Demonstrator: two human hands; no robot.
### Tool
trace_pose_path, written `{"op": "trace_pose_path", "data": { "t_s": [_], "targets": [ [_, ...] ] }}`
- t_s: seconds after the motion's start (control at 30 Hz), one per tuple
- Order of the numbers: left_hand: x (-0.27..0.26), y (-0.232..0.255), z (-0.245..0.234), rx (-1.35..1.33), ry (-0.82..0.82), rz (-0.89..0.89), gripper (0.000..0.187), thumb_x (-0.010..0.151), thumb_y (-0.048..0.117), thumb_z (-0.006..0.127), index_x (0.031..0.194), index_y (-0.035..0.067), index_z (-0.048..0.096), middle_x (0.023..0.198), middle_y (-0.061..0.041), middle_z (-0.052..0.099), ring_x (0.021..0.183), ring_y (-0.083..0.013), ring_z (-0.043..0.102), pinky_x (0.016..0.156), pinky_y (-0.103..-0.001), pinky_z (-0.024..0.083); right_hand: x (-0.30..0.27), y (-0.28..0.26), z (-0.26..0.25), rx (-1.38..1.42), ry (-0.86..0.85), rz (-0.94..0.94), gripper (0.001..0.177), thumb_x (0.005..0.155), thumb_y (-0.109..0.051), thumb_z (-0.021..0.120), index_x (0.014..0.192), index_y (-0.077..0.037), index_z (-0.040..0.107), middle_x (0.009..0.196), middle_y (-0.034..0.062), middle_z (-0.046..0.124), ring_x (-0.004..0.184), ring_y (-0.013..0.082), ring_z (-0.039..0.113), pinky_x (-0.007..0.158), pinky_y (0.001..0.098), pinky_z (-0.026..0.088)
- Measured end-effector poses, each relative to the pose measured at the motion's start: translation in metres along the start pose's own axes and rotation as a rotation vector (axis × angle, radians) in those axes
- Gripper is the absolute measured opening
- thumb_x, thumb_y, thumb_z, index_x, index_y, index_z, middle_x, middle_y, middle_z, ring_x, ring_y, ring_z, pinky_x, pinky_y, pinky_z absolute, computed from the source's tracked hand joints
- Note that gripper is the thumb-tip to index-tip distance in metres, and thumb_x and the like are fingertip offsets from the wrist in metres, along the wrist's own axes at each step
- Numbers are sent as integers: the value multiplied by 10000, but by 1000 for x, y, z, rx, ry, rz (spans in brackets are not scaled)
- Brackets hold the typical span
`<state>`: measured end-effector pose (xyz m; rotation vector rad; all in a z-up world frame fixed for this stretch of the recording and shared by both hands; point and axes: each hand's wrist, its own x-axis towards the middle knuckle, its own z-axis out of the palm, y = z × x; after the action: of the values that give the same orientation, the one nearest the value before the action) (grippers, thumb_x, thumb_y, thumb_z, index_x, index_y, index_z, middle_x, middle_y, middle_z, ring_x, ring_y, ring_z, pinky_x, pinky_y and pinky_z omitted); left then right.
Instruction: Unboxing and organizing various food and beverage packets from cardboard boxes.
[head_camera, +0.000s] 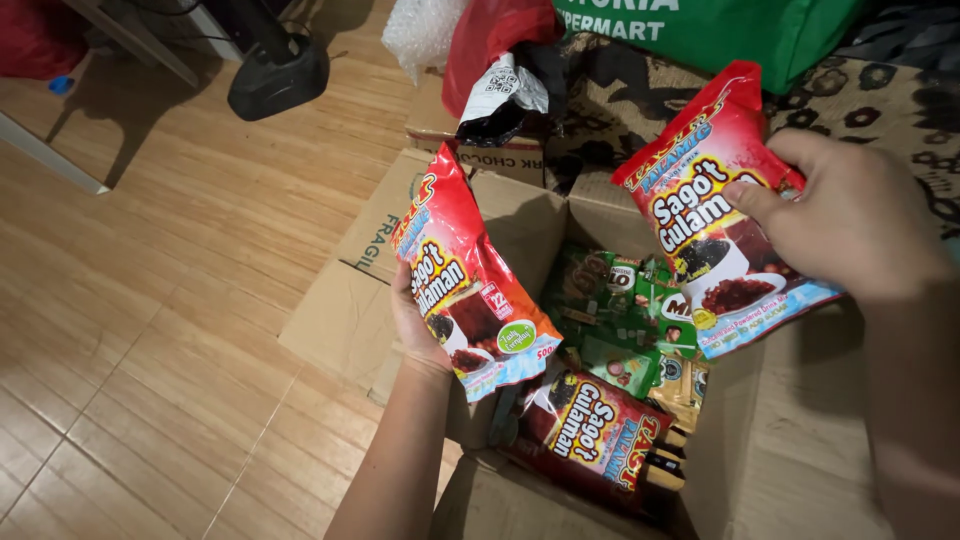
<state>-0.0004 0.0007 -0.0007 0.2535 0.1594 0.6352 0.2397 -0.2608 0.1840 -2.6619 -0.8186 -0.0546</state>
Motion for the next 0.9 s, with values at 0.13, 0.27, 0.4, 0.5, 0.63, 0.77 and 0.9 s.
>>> {"op": "trace_pose_path", "data": {
  "t_s": [0.13, 0.27, 0.4, 0.5, 0.63, 0.77, 0.9],
  "targets": [
    [1, -1, 2, 3, -17, 4, 524, 965, 437, 629, 1347, 78, 624, 1319, -113, 691, 1198, -291, 660, 1092, -492, 493, 4, 18, 17, 65, 23, -39, 468, 904, -415, 775, 1300, -168, 735, 896, 169, 736, 791, 337, 721, 738, 463, 552],
    [3, 0, -6, 11, -11, -31, 518, 970, 434, 623, 1348, 81, 627, 1320, -127, 689, 1192, -308, 658, 1085, -507, 498, 2, 16, 19, 121, 71, -159, 470, 924, -413, 786, 1293, -127, 735, 886, 184, 726, 769, 321, 708, 713, 452, 544],
    [-2, 0, 9, 8, -32, -62, 518, 972, 435, 615, 1361, 93, 627, 1322, -124, 696, 1178, -311, 672, 1069, -521, 505, -1, -2, 9, 281, -47, -141, 394, 935, -333, 766, 1251, -100, 731, 801, 153, 739, 655, 211, 674, 624, 392, 526],
    [-3, -1, 10, 58, 29, -68, 564, 920, 458, 618, 1352, 96, 625, 1300, -129, 707, 1161, -317, 690, 1057, -520, 512, -3, -3, 22, 591, -152, -144, 342, 929, -265, 735, 1206, -67, 716, 844, 78, 760, 673, 112, 665, 585, 315, 543],
    [5, -5, -10, 64, -8, -171, 584, 923, 481, 629, 1347, 79, 619, 1284, -152, 698, 1142, -344, 683, 1051, -549, 509, -10, -12, 60, 765, -242, -160, 351, 926, -220, 732, 1230, -48, 698, 872, 35, 745, 706, 86, 650, 582, 280, 542],
    [2, -1, -8, 81, -34, -207, 606, 904, 485, 641, 1346, 71, 619, 1277, -170, 699, 1140, -353, 679, 1044, -547, 509, -26, -35, 95, 904, -502, -268, 362, 925, -151, 707, 1268, -43, 671, 961, 53, 719, 822, 122, 638, 696, 300, 522],
    [4, -3, -4, 60, -23, -180, 593, 900, 466, 641, 1323, 53, 610, 1264, -177, 700, 1144, -362, 675, 1048, -560, 507, -23, -38, 109, 1147, -709, -431, 390, 942, -101, 652, 1328, -74, 604, 1205, 55, 686, 1107, 113, 651, 982, 288, 533]
  ]
}}
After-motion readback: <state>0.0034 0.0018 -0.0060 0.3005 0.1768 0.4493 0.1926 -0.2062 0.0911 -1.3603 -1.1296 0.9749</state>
